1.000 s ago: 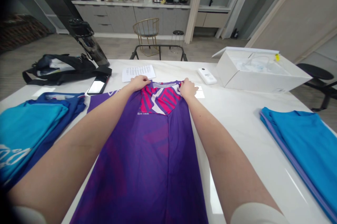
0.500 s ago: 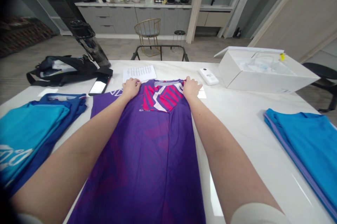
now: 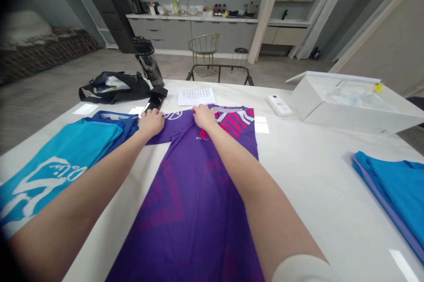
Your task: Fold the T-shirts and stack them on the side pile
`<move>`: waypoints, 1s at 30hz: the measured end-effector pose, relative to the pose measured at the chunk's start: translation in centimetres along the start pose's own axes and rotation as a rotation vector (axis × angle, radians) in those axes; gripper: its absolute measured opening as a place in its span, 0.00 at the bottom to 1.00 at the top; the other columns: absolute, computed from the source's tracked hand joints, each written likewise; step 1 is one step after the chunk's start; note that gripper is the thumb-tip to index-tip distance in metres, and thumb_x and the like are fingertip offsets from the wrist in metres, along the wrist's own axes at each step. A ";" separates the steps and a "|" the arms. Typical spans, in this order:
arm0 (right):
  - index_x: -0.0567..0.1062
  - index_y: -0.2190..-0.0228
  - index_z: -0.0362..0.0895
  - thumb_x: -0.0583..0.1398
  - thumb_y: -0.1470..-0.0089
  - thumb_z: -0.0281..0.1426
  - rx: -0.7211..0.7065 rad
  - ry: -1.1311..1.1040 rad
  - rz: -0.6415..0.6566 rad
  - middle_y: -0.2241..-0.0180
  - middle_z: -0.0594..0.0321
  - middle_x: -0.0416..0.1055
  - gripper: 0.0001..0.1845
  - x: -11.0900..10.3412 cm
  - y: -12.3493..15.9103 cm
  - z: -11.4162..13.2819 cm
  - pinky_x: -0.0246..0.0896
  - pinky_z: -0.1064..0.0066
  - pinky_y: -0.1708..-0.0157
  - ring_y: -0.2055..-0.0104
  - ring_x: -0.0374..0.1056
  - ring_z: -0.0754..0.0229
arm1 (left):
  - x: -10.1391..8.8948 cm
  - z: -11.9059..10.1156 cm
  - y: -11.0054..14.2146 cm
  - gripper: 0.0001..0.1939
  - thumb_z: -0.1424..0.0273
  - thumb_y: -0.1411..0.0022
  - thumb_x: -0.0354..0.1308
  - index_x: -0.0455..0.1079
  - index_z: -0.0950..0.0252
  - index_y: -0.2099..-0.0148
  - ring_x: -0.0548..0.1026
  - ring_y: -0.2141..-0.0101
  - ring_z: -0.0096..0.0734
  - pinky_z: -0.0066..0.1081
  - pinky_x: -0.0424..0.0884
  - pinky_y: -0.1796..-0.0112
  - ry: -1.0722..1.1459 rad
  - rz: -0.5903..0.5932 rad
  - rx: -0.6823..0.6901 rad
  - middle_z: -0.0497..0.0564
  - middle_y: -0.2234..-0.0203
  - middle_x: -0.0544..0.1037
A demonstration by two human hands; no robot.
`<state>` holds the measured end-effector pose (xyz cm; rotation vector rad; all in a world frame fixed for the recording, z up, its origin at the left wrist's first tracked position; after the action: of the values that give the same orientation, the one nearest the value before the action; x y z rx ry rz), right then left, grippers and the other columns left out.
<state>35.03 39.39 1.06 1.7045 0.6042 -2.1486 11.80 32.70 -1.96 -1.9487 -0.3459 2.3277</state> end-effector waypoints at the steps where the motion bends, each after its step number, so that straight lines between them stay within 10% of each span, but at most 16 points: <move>1: 0.73 0.44 0.50 0.55 0.32 0.33 0.017 0.022 0.011 0.44 0.53 0.68 0.18 0.6 -0.7 1.0 0.57 0.47 0.44 0.41 0.61 0.47 | -0.1 0.3 0.1 0.24 0.65 0.28 0.40 0.74 0.73 0.48 0.67 0.49 0.60 0.51 0.60 0.52 -0.018 -0.004 -0.007 0.70 0.49 0.71; 11: 0.77 0.51 0.48 0.52 0.32 0.31 0.080 0.107 0.037 0.46 0.47 0.65 0.15 2.0 -5.2 0.2 0.55 0.44 0.45 0.42 0.58 0.42 | -1.8 0.4 0.1 0.23 0.67 0.27 0.38 0.74 0.72 0.52 0.68 0.49 0.58 0.51 0.58 0.49 0.029 -0.072 0.029 0.69 0.55 0.74; 17: 0.73 0.50 0.46 0.50 0.30 0.34 0.036 0.021 -0.109 0.48 0.46 0.67 0.15 0.6 -4.6 -0.4 0.55 0.47 0.46 0.44 0.60 0.44 | -7.6 0.6 -2.1 0.20 0.57 0.30 0.50 0.76 0.66 0.58 0.75 0.59 0.48 0.44 0.64 0.49 0.381 -0.109 -0.064 0.59 0.67 0.78; 24: 0.76 0.50 0.44 0.57 0.34 0.35 0.084 -0.234 -0.229 0.55 0.54 0.73 0.15 -3.0 -1.2 -5.5 0.60 0.65 0.52 0.53 0.67 0.53 | -13.5 -10.6 -4.2 0.15 0.60 0.36 0.60 0.76 0.69 0.62 0.73 0.69 0.30 0.30 0.67 0.64 1.264 0.149 0.034 0.52 0.71 0.76; 27: 0.80 0.55 0.39 0.55 0.33 0.38 0.234 -0.405 -0.160 0.64 0.57 0.76 0.18 -3.8 1.1 -9.6 0.60 0.71 0.59 0.63 0.69 0.58 | -12.2 -15.3 -4.4 0.17 0.62 0.31 0.54 0.76 0.69 0.52 0.75 0.66 0.29 0.28 0.68 0.64 1.494 0.404 0.164 0.56 0.60 0.79; 30: 0.82 0.60 0.37 0.45 0.27 0.44 0.352 -0.580 0.048 0.69 0.56 0.77 0.32 -3.4 3.9 -12.7 0.60 0.72 0.66 0.73 0.66 0.62 | -8.8 -15.7 -5.1 0.17 0.66 0.30 0.51 0.75 0.67 0.48 0.76 0.61 0.34 0.32 0.71 0.60 1.228 0.348 0.101 0.58 0.56 0.79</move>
<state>48.38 42.59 1.47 1.1127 0.0249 -2.6541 28.43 37.63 5.06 -3.0156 0.2299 0.8060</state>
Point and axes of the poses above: each hand's wrist, its own y-axis away from the middle knuckle, its own x-axis out of the palm, z = x × y, the point moved 4 cm from there along -y, towards the middle knuckle
